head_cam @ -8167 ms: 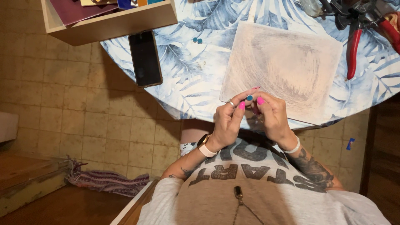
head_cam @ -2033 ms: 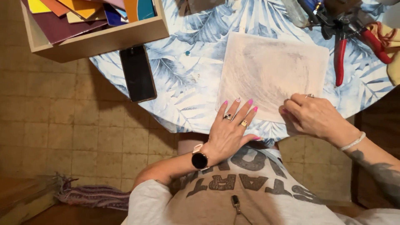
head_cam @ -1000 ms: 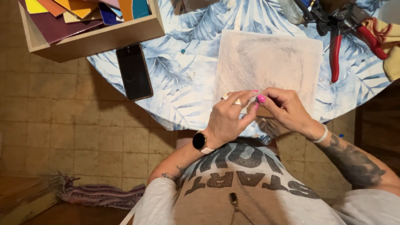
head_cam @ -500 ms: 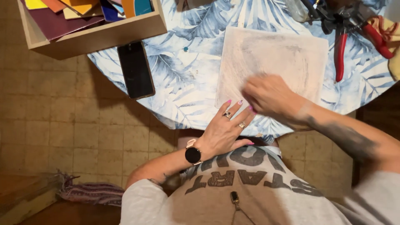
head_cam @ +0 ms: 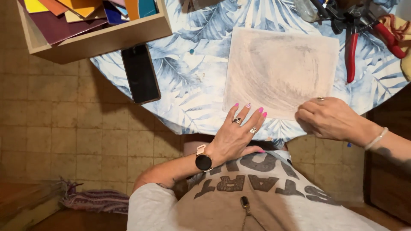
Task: Sanding the edges of small mosaic tiles on a grinding block
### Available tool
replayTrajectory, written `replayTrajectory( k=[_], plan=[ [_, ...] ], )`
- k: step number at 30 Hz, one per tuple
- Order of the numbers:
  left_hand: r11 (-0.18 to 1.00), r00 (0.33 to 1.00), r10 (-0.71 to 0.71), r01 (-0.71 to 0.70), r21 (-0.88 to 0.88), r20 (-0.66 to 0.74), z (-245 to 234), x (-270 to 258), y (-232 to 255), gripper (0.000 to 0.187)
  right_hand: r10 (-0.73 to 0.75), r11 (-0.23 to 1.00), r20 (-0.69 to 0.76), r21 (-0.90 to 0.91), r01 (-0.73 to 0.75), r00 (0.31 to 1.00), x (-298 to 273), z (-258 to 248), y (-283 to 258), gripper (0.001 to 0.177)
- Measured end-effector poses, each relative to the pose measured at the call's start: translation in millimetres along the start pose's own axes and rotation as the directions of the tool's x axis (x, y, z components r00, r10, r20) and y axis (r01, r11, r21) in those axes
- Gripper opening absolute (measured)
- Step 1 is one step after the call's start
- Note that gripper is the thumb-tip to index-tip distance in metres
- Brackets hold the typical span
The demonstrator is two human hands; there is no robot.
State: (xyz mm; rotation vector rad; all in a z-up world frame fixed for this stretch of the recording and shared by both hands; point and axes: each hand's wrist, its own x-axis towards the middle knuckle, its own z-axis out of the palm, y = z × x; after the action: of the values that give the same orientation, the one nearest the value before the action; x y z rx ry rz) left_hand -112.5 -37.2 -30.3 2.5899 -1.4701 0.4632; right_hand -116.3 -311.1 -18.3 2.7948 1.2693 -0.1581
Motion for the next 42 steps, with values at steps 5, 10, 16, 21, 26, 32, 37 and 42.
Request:
replayTrajectory(
  k=[5, 10, 16, 21, 26, 32, 37, 42],
  plan=[
    [0.992, 0.995, -0.022, 0.010, -0.127, -0.097, 15.0, -1.9, 4.7, 0.079, -0.028, 0.999, -0.248, 0.032, 0.037, 0.968, 67.9, 6.9, -9.6, 0.010],
    [0.978, 0.985, -0.065, 0.031, -0.207, -0.159, 16.3, -1.7, 8.9, 0.076, 0.085, 0.986, -0.533, -0.074, -0.147, 0.842, 165.3, 23.4, 21.7, 0.010],
    [0.981, 0.986, -0.054, 0.023, -0.192, -0.159, 17.0, -2.4, 8.6, 0.076, -0.014, 0.988, -0.570, -0.135, -0.077, 0.821, 126.9, 0.8, -4.1, 0.013],
    [0.983, 0.984, -0.038, 0.005, -0.186, -0.176, 18.0, -1.6, 6.4, 0.076, -0.073, 0.982, -0.359, -0.189, 0.004, 0.931, 26.1, 10.8, -15.0, 0.011],
    [0.980, 0.983, -0.044, 0.008, -0.197, -0.181, 17.0, -1.7, 6.6, 0.075, -0.051, 0.999, -0.404, -0.037, 0.039, 0.913, 48.2, 12.2, -18.8, 0.014],
    [0.985, 0.986, -0.043, 0.015, -0.170, -0.162, 16.4, -0.2, 8.0, 0.075, -0.049, 0.998, -0.623, 0.001, 0.063, 0.781, 163.5, 12.2, 2.7, 0.018],
    [0.988, 0.988, -0.042, 0.018, -0.156, -0.152, 17.8, -1.5, 8.8, 0.076, -0.135, 0.991, -0.625, -0.096, 0.096, 0.769, 129.5, -3.3, -6.1, 0.019],
    [1.000, 1.000, -0.004, 0.004, 0.009, 0.026, 5.4, -1.1, 6.0, 0.082, -0.401, 0.916, 0.236, 0.094, 0.390, 0.885, 20.4, -2.1, 28.1, 0.019]
  ],
)
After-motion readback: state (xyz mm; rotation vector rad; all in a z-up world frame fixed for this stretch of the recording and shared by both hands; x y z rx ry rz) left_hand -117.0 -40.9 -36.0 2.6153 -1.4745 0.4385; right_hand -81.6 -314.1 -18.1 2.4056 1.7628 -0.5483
